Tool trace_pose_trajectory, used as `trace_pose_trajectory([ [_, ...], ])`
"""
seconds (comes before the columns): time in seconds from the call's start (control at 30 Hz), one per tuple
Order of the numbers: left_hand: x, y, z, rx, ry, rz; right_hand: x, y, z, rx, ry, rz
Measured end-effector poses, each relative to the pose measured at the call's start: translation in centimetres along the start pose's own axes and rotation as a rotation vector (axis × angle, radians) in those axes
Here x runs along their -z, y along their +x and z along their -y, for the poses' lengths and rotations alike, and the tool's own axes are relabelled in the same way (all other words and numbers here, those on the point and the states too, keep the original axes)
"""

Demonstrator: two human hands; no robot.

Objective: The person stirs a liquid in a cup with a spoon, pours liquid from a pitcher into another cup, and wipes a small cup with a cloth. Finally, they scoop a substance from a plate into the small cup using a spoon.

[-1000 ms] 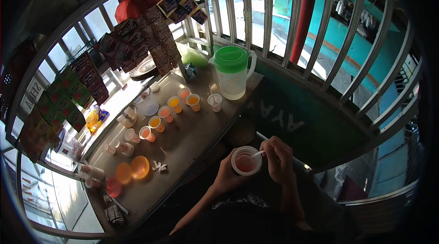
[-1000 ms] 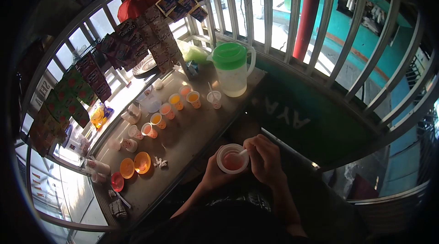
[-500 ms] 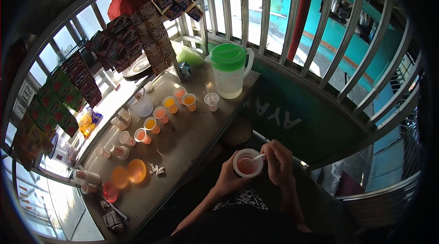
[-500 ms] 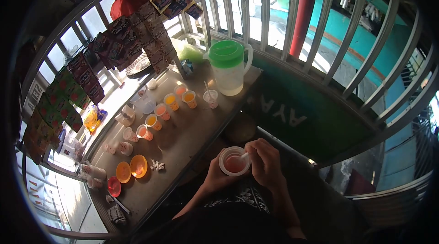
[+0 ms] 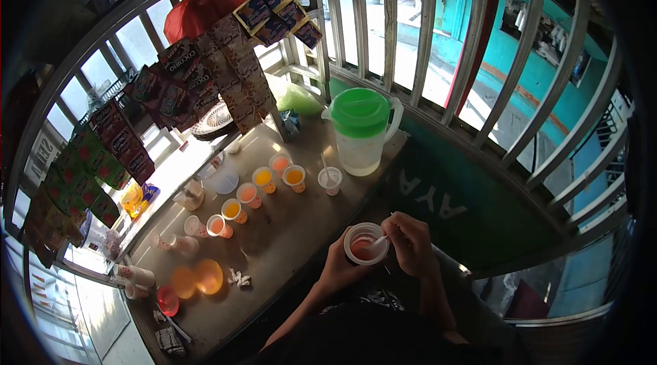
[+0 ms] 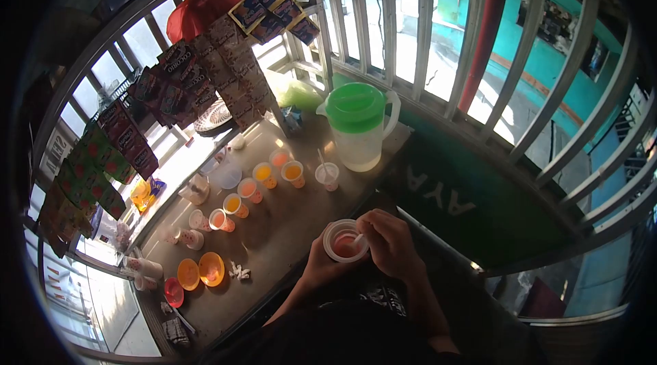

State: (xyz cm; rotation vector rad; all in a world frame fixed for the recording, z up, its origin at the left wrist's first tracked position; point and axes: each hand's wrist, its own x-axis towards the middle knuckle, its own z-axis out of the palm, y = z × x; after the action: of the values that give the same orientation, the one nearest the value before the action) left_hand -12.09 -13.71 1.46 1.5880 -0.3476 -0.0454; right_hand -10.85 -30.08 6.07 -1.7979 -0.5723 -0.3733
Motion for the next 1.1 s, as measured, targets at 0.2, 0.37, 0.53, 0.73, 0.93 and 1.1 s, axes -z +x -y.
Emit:
trace_pose_trajectory([
  [0.2, 0.8, 5.6, 0.9, -0.046, -0.041, -0.054, 1.1, 5.8, -3.0, 0.004, -0.033, 0.02],
  [0.37, 1.4, 9.3, 1.7, -0.094, -0.035, -0.1, 1.5, 10.1, -5.4, 0.097, -0.065, -0.008],
  [0.53, 2.3, 11.3, 3.0, -0.06, -0.019, -0.168, 1.2, 13.1, -6.6, 0.069, 0.073, 0.168],
  [0.73, 3.4, 12.0, 2.5, -0.054, 0.054, -0.322, 0.2, 16.4, -8.2, 0.222, -0.085, 0.235],
  [0.93, 5.0, 11.4, 1.8, 0.01, 0.054, -0.416, -2.8, 17.5, -8.2, 0.177, 0.031, 0.285],
  [1.1, 7.0, 10.4, 0.5, -0.001, 0.106, -0.445, -4.7, 18.7, -6.9, 0.194, 0.133, 0.38],
])
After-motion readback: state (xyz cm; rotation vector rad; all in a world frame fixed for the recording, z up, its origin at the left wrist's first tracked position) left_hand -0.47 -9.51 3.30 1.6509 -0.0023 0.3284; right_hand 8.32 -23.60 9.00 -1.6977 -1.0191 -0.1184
